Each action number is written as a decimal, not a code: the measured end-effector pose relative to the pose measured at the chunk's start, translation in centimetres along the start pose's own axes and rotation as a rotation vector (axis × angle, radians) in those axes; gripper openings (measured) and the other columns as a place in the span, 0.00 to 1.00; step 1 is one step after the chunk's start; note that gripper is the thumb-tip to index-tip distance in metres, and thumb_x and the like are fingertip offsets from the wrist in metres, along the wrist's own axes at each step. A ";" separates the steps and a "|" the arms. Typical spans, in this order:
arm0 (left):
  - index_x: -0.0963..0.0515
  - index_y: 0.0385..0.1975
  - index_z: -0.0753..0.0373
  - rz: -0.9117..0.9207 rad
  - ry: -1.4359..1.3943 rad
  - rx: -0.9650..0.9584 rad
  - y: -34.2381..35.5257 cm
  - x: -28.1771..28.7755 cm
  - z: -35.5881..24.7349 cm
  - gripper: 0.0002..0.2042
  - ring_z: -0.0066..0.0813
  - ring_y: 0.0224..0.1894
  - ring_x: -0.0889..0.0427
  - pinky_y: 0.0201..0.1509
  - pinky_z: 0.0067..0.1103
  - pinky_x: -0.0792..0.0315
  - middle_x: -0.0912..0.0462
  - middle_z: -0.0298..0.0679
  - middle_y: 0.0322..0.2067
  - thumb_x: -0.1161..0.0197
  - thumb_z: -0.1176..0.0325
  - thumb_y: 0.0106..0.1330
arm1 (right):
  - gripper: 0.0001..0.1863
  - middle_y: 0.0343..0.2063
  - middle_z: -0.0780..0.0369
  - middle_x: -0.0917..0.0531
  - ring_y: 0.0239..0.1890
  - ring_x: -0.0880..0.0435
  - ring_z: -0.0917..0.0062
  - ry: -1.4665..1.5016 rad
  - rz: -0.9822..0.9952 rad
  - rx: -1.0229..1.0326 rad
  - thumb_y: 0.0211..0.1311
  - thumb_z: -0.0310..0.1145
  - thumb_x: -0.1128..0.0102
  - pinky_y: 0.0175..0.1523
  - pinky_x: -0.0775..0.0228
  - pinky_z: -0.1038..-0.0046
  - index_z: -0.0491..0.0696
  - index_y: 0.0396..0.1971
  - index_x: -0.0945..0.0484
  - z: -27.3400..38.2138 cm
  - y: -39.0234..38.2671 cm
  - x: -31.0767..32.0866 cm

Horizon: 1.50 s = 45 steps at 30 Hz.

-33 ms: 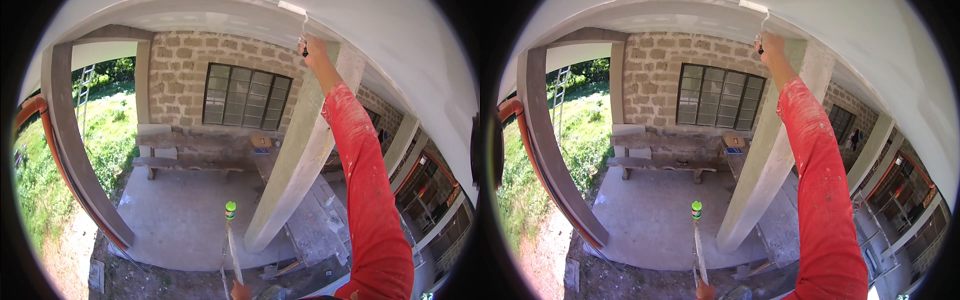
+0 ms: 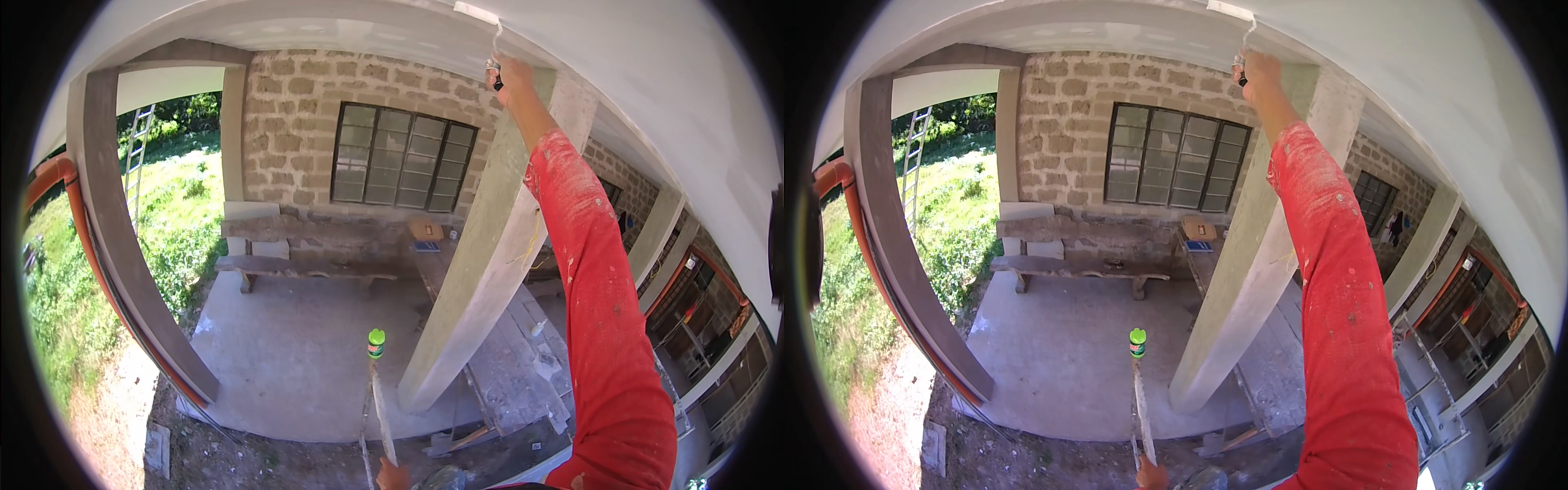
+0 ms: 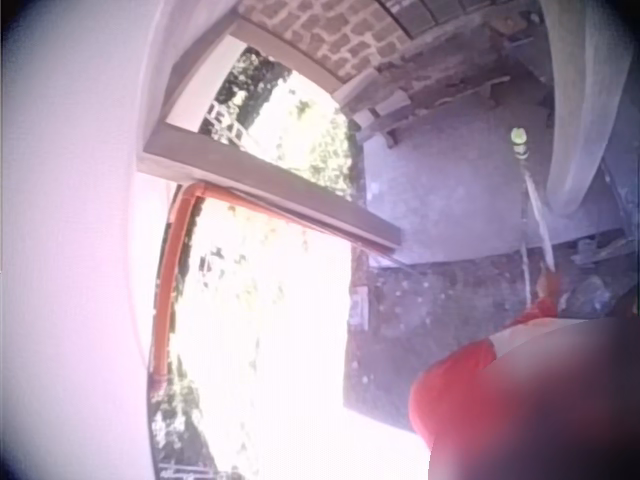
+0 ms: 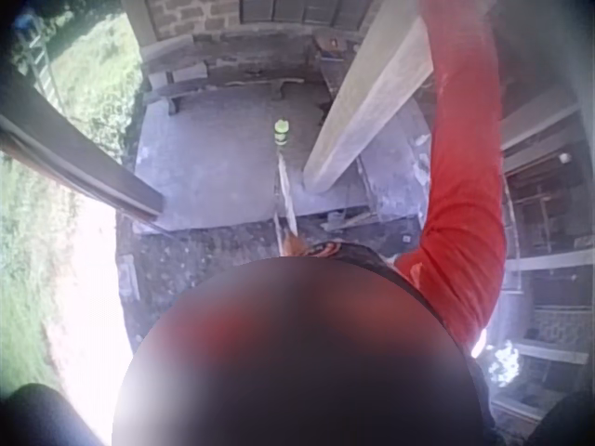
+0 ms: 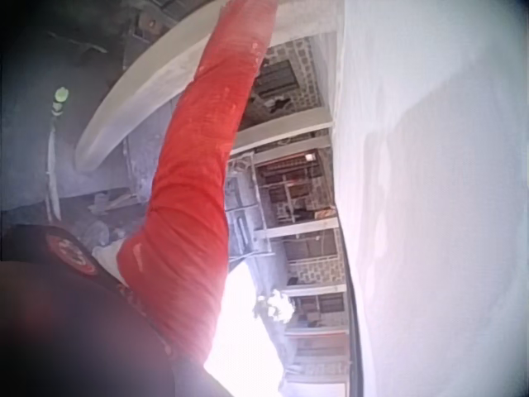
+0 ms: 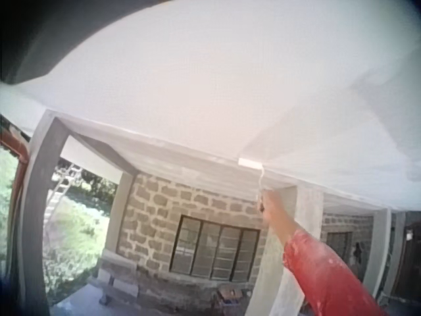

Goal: The person paints a white ceiling using a roller attached to an extension pole. They repeatedly dip the roller into a paint bucket and apply white paint to the ceiling surface in a covered outdoor porch area.

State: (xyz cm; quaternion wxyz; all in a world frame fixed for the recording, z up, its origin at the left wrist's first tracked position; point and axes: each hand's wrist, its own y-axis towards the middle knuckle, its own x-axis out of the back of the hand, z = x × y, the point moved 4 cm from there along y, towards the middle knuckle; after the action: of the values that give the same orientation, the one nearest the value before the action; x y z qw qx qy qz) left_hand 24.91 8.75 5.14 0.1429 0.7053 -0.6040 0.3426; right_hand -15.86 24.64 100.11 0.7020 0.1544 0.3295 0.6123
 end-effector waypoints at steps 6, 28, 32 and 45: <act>0.29 0.53 0.61 0.011 0.013 0.016 0.0 0.0 -0.3 0.17 0.52 0.37 0.14 0.42 0.43 0.20 0.15 0.52 0.36 0.43 0.60 0.69 | 0.05 0.27 0.60 0.26 0.20 0.31 0.80 0.014 0.013 -0.010 0.71 0.27 0.42 0.22 0.41 0.77 0.43 0.37 0.29 -0.1 1.4 0.4; 0.50 0.72 0.62 -0.002 0.101 -0.054 1.6 -0.9 1.2 0.35 0.58 0.44 0.16 0.47 0.48 0.21 0.17 0.59 0.45 0.44 0.60 0.67 | 0.25 0.27 0.66 0.25 0.14 0.34 0.88 -0.057 -0.065 0.264 0.76 0.32 0.45 0.16 0.45 0.83 0.43 0.69 0.31 14.6 -37.5 1.4; 0.54 0.75 0.62 -0.005 0.124 -0.086 1.6 -1.7 1.7 0.39 0.60 0.46 0.16 0.48 0.49 0.22 0.17 0.60 0.47 0.44 0.60 0.66 | 0.23 0.27 0.65 0.23 0.12 0.38 0.92 -0.102 -0.149 0.317 0.77 0.32 0.47 0.13 0.46 0.87 0.42 0.68 0.30 16.7 -41.8 1.2; 0.52 0.76 0.63 -0.009 0.144 -0.090 1.2 -1.1 2.1 0.37 0.57 0.47 0.17 0.48 0.48 0.23 0.18 0.59 0.47 0.46 0.61 0.68 | 0.23 0.26 0.64 0.23 0.12 0.37 0.94 -0.114 -0.126 0.408 0.79 0.30 0.51 0.14 0.42 0.89 0.42 0.69 0.32 17.7 -45.6 1.7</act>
State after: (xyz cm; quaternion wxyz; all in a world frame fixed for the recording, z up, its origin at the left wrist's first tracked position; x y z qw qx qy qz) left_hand 24.37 8.01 2.64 0.2190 0.6745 -0.6037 0.3642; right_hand 30.27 20.35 84.36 0.7106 0.3067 0.4151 0.4781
